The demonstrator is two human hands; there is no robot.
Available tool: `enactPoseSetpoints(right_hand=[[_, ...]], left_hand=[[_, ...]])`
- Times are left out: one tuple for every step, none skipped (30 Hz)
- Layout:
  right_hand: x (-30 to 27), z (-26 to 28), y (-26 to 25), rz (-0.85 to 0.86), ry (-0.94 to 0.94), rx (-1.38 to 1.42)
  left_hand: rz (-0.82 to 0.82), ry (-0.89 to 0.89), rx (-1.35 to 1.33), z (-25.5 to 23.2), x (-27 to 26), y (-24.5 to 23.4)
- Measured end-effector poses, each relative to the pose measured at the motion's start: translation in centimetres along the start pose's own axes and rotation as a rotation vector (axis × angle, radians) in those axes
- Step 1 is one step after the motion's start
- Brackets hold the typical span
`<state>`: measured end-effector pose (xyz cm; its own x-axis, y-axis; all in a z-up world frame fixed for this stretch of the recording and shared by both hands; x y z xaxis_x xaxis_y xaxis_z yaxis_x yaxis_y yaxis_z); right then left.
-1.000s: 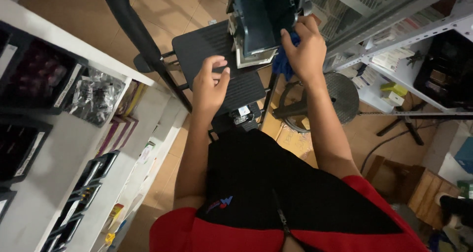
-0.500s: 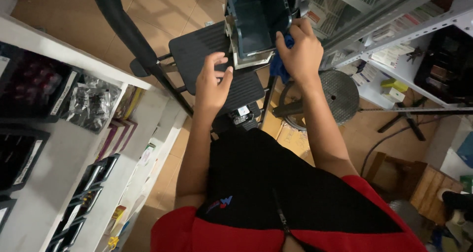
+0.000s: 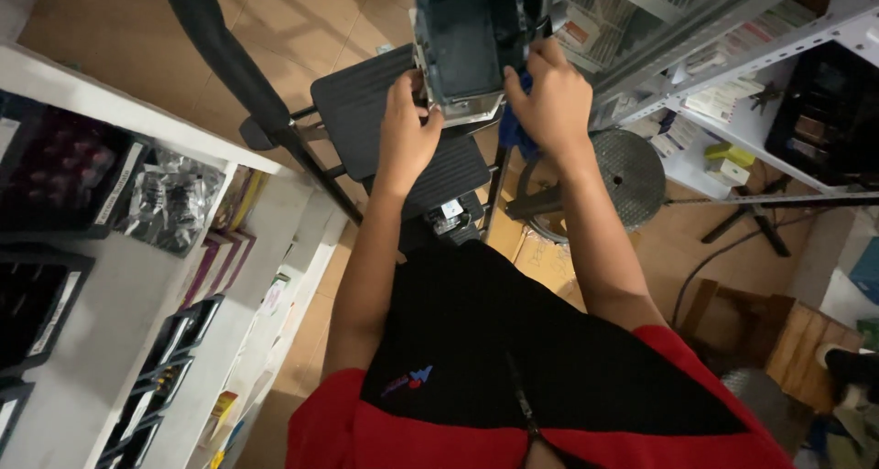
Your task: Cleaning and organizing medicine storage bins and wiping down individual medicine boxes.
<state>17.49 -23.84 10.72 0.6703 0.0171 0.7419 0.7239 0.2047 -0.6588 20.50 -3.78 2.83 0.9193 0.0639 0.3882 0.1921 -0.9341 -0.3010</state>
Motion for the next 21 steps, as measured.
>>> enactPoseSetpoints(right_hand=[[-0.1,-0.4,0.2,0.002,0.001,0.003],[-0.2,-0.9,0.4,0.003,0.02,0.018],[-0.3,-1.4,0.6,0.005,0.038,0.032],[-0.3,-1.5,0.5,0.008,0.038,0.036],[-0.2,-1.7,0.4,0.011,0.07,0.101],[-0.1,-2.0,0.3,0.014,0.101,0.167],[0.1,-1.9,0.1,0.014,0.1,0.168],[0.3,-1.9,-0.1,0.029,0.103,0.214],[0.3,-1.7,-0.3,0.045,0.108,0.26],[0.2,-1.9,0.0,0.045,0.107,0.26],[0.0,-1.9,0.4,0.062,0.091,0.217],[-0.1,-2.0,0.8,0.079,0.075,0.173],[0.0,-1.8,0.5,0.077,0.076,0.173],[0.2,-1.3,0.3,0.071,0.05,0.168],[0.4,-0.8,0.1,0.064,0.023,0.164],[0.5,-0.7,-0.1,0.063,0.023,0.163],[0.6,-0.7,-0.2,0.076,0.048,0.168],[0.7,-0.7,-0.3,0.089,0.073,0.172],[0.7,-0.8,-0.3,0.09,0.073,0.172],[0.7,-0.8,-0.4,0.079,0.071,0.18],[0.9,-0.9,-0.6,0.067,0.069,0.188]], left_hand=[[-0.001,-0.002,0.003,-0.1,0.0,-0.2],[0.013,-0.027,-0.007,0.0,-0.1,-0.2],[0.026,-0.052,-0.018,0.1,-0.1,-0.3],[0.025,-0.055,-0.015,0.2,-0.3,-0.5],[0.017,-0.036,-0.01,0.0,-0.2,-0.7],[0.01,-0.017,-0.005,-0.1,-0.2,-0.8],[0.008,-0.018,-0.005,0.4,-0.2,-0.6],[0.0,-0.004,-0.02,0.7,-0.1,-0.5],[-0.007,0.009,-0.036,1.1,-0.1,-0.3],[-0.007,0.008,-0.036,0.8,0.0,-0.5],[-0.02,0.012,-0.093,0.2,0.3,-0.7],[-0.032,0.016,-0.15,-0.3,0.5,-0.9],[-0.031,0.018,-0.151,0.0,0.5,-0.8],[-0.035,0.016,-0.149,0.3,0.6,-0.6],[-0.04,0.014,-0.148,0.6,0.7,-0.4],[-0.04,0.016,-0.148,0.7,0.7,-0.4],[-0.039,0.014,-0.165,0.8,0.7,-0.3],[-0.039,0.013,-0.182,0.9,0.7,-0.3],[-0.039,0.012,-0.182,0.8,0.7,-0.4],[-0.047,0.022,-0.169,0.6,0.7,-0.5],[-0.056,0.033,-0.156,0.3,0.8,-0.6]])
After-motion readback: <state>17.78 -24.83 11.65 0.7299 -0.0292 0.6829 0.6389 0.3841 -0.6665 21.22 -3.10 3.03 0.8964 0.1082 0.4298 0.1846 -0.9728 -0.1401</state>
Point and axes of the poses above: each hand's wrist, its own x-axis towards the middle knuckle, its own y-axis out of the palm, z = x × y, the point moved 7 cm from there along x, towards the middle knuckle, and after that the axes turned 13 degrees about -z, right-handed, at the moved point
